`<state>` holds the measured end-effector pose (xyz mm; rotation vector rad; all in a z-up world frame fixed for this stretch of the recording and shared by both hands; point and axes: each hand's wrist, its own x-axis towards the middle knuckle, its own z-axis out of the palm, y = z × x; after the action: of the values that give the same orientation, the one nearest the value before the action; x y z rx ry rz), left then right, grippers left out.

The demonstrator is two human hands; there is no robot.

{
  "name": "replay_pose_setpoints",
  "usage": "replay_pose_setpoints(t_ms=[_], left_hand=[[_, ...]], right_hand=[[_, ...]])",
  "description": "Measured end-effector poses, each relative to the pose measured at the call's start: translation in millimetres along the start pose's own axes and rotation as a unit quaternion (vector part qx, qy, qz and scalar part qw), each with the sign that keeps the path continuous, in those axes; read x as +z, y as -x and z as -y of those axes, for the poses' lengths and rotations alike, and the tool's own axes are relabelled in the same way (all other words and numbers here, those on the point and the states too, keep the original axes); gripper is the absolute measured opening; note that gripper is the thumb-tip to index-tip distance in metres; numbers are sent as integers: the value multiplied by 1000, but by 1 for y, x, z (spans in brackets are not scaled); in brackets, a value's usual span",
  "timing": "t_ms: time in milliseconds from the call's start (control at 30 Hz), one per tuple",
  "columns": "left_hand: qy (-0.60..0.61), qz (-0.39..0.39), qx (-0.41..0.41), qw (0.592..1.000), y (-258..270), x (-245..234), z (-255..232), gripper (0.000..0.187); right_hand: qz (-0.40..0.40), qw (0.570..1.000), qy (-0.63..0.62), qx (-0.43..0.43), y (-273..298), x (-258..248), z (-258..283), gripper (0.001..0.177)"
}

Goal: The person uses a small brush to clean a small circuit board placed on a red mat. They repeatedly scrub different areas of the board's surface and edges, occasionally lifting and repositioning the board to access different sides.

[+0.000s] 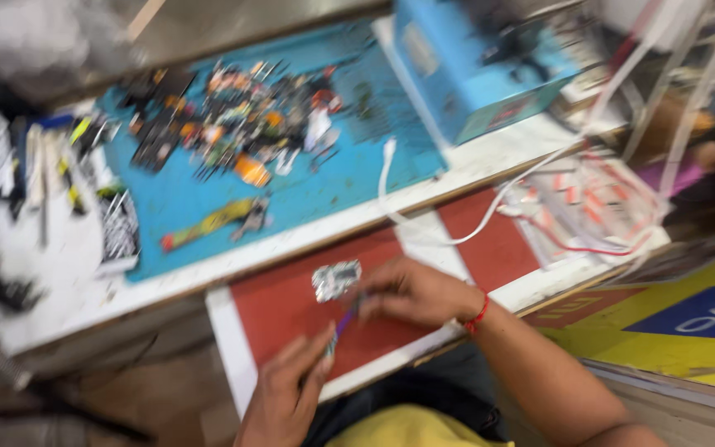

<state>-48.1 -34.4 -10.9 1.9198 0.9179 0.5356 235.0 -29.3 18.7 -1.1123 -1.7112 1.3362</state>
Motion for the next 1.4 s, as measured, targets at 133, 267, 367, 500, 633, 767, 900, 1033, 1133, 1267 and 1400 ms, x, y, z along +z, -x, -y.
replay_pose_setpoints(t_ms=[133,267,367,500,633,767,900,1033,1133,1267,1400], left_hand=[[-128,-108,-64,984,-3,-12,-30,37],[-214,-78,-78,970,0,-4,-36,31],[-250,-96,-44,962,-7,-4,-30,33],[-272,-82,-53,957,-19,0,-25,36],[-269,-44,-64,960,-19,10,-32,33],[-245,-118,-56,961,-29,2,-26,29],[-249,-59,-50,965,-27,9,-33,33],[-245,-94,-64,963,-36,8,-31,31],[-273,-59,-39,959,-34,22,-33,37],[-262,-74,-58,961,-33,11,-27,39],[-319,-17,-59,946,-25,20,-41,46]], right_hand=[[-156,924,350,18,-13,22,-5,44],[-163,920,354,32,-14,32,-5,49],[-184,913,363,26,-14,32,-7,49],[-189,912,363,35,-13,34,-11,49],[-175,922,345,13,-9,27,-15,51],[-147,931,334,24,-7,18,-17,51],[-164,928,333,35,-8,23,-15,50],[-169,926,338,19,-9,20,-19,49],[-170,937,305,10,-6,18,-23,47],[-183,935,303,23,-9,20,-22,40],[-190,935,299,15,-9,17,-22,39]])
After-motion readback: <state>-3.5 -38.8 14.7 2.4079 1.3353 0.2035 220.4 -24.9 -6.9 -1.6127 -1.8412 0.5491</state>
